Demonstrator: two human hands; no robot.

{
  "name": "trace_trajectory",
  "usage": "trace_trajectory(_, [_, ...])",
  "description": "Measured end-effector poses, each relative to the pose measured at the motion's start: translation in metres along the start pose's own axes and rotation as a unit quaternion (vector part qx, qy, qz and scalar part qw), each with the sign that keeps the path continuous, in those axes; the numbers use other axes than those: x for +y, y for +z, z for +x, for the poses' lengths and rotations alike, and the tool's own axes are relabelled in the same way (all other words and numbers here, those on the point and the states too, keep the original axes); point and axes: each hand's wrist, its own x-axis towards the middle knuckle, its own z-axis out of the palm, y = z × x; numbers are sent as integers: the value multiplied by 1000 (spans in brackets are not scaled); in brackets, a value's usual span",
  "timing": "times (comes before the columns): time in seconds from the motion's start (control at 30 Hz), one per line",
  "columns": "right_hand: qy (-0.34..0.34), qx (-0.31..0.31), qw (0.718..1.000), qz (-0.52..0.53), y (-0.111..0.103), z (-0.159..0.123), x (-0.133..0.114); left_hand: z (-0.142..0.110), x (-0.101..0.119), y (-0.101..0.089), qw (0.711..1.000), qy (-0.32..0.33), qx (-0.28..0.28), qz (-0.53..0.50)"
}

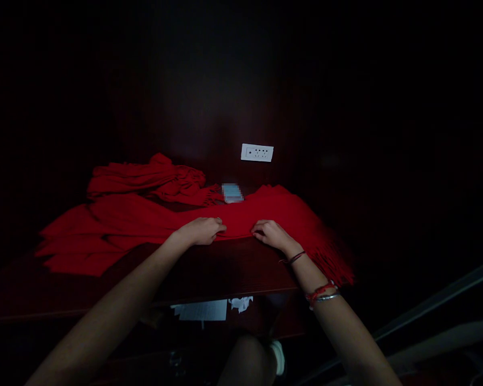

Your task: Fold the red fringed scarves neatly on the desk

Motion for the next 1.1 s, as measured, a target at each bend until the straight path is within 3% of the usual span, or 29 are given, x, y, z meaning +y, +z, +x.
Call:
trace_trajectory(0.2, [12,-19,1000,-17,0,-2,2,1,6,8,997,-42,-40,-44])
trace_trajectory(0.33, [16,-19,999,-23,0,-3,4,5,11,11,995,-82,-21,-47])
trace_trajectory(0.53, [40,7,999,-36,0,-4,4,11,11,16,999,-34,30,-14])
trace_trajectory(0.77, [28,32,999,-9,-4,-4,-4,15,-5,28,987,10,83,-135])
trace_trajectory(0.93, [53,40,995,-70,-1,-1,-7,17,-7,32,985,7,84,-151])
trace_trajectory(1.1, [91,63,993,-34,5,1,1,19,1,28,991,-14,81,-109])
